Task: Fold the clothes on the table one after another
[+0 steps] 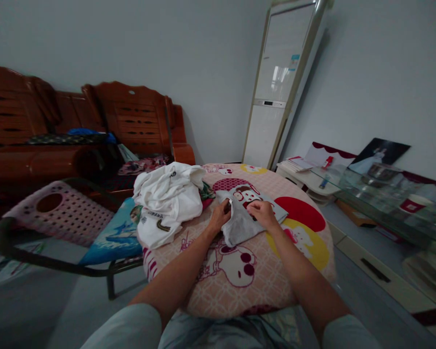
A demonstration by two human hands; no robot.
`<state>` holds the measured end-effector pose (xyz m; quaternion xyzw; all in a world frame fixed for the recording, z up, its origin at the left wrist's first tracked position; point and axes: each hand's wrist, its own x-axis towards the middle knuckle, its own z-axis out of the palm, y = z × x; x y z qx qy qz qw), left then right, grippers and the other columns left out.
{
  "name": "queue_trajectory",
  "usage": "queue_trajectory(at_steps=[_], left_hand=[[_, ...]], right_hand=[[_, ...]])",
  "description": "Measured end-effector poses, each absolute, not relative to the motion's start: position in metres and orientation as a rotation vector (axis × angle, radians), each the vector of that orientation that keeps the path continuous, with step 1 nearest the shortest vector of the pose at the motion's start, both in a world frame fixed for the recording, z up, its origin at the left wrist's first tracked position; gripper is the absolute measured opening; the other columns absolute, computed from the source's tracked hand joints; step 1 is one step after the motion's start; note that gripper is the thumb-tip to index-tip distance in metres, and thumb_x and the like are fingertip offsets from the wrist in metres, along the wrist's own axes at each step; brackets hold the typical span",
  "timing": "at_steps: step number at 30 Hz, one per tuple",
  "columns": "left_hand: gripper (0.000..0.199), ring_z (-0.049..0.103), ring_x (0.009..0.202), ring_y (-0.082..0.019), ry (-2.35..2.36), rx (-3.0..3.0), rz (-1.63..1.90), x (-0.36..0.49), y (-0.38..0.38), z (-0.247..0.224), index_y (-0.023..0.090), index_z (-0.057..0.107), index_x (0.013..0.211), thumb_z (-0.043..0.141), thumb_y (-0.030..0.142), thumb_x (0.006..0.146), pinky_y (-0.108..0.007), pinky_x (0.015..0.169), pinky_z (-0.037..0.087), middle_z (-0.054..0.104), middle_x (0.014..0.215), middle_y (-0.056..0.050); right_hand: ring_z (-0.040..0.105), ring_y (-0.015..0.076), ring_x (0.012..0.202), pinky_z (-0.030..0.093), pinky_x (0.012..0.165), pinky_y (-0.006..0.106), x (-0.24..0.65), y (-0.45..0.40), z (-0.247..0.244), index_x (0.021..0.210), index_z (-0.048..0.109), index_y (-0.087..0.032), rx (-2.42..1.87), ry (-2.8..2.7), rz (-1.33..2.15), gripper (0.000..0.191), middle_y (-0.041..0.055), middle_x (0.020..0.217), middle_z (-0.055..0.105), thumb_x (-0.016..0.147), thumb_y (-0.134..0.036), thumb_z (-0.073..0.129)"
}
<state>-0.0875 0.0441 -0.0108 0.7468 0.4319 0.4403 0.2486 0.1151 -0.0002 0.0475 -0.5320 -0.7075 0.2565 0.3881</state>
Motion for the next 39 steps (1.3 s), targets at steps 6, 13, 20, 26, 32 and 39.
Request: queue_trajectory(at_steps=[6, 13, 20, 26, 32, 39], left_hand=[[0.064, 0.069, 0.09, -0.02, 0.978, 1.922, 1.134, -0.083, 0.033, -0.008, 0.013, 0.046, 0.142, 0.056, 0.012, 0.078, -0.033, 0.083, 0.054, 0.073, 0.104, -0.008], [0.05, 0.067, 0.089, -0.021, 1.098, 2.046, 1.102, -0.08, 0.027, 0.0, 0.017, 0.059, 0.125, 0.059, 0.011, 0.075, -0.033, 0.084, 0.054, 0.072, 0.099, -0.005], [0.032, 0.065, 0.106, -0.033, 1.109, 2.36, 0.892, -0.067, 0.025, -0.013, 0.011, 0.065, 0.109, 0.057, 0.011, 0.078, -0.041, 0.095, 0.05, 0.07, 0.112, -0.018], [0.033, 0.064, 0.109, -0.031, 1.127, 2.389, 0.919, -0.061, 0.018, -0.011, 0.015, 0.067, 0.111, 0.053, 0.01, 0.082, -0.037, 0.099, 0.049, 0.069, 0.114, -0.016], [0.035, 0.064, 0.104, -0.026, 1.113, 2.429, 0.894, -0.06, 0.015, -0.004, 0.018, 0.068, 0.11, 0.053, 0.006, 0.08, -0.037, 0.094, 0.051, 0.07, 0.106, -0.011], [0.069, 0.063, 0.098, -0.02, 1.254, 2.233, 1.047, -0.064, 0.017, -0.011, 0.019, 0.043, 0.145, 0.057, 0.007, 0.078, -0.035, 0.093, 0.051, 0.066, 0.111, -0.008]], right_hand=[[0.062, 0.0243, 0.099, 0.045, 0.086, 0.031, 0.098, 0.008, 0.027, 0.089, 0.071, -0.013, -1.728, -2.151, -0.117, 0.014, 0.0156, 0.1, 0.071, 0.083, -0.016, 0.06], [0.063, 0.0197, 0.08, 0.045, 0.076, 0.027, 0.103, 0.012, 0.011, 0.076, 0.07, -0.018, -1.641, -1.877, -0.02, 0.021, 0.0084, 0.082, 0.071, 0.083, -0.015, 0.05], [0.065, 0.0202, 0.078, 0.047, 0.075, 0.027, 0.11, 0.01, 0.012, 0.073, 0.072, -0.019, -1.448, -1.726, 0.083, 0.025, 0.0088, 0.081, 0.073, 0.079, -0.019, 0.048], [0.067, 0.021, 0.077, 0.048, 0.076, 0.028, 0.111, 0.006, 0.02, 0.079, 0.075, -0.018, -1.533, -1.554, 0.131, 0.028, 0.009, 0.083, 0.076, 0.078, -0.023, 0.047], [0.065, 0.0238, 0.083, 0.049, 0.076, 0.028, 0.155, 0.009, 0.031, 0.082, 0.075, -0.015, -1.681, -1.097, 0.018, 0.032, 0.0103, 0.084, 0.076, 0.077, -0.026, 0.046], [0.059, 0.0216, 0.068, 0.046, 0.064, 0.029, 0.198, 0.014, 0.015, 0.072, 0.069, -0.014, -1.627, -0.696, 0.035, 0.028, 0.0061, 0.068, 0.066, 0.074, -0.028, 0.045]])
